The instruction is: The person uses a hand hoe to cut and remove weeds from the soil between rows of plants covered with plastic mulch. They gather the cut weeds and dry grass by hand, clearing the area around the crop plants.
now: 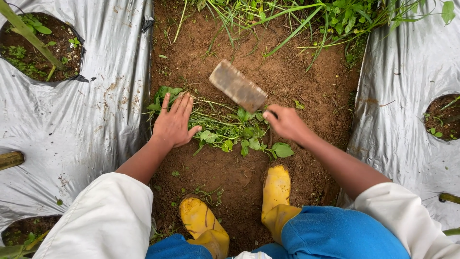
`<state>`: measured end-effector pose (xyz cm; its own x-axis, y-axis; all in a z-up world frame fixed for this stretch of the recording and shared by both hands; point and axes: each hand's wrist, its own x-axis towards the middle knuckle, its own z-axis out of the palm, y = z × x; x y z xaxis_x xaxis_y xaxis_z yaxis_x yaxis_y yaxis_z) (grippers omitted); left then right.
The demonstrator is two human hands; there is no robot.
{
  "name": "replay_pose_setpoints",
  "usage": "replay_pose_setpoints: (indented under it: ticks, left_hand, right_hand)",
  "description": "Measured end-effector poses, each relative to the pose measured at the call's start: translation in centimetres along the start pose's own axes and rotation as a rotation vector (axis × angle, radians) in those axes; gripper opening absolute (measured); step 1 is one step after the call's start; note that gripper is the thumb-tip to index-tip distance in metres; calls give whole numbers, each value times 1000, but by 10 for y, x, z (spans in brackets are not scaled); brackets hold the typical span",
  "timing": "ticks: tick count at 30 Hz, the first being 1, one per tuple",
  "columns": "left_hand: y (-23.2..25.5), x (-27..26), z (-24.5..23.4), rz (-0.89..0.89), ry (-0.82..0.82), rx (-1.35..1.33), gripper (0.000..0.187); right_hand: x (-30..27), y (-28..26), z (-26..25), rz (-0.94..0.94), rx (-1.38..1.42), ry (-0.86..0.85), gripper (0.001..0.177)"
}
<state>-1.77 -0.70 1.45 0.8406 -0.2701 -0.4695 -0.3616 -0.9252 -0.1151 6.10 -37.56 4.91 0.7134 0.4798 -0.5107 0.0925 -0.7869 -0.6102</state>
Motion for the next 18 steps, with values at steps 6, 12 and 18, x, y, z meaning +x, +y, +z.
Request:
replay_pose_setpoints:
  ticks: [6, 12, 18]
  left_hand:
    - [1, 1, 27, 19, 2, -145, 83]
    - [0, -2, 43, 53, 72, -139, 65]
    - [1, -8, 51, 102, 230, -193, 45]
  right_hand:
    - [51, 76, 0, -24, -87, 183, 18]
    - [19, 38, 12, 3, -91, 4, 25]
    - [13, 27, 30, -30, -115, -79, 34]
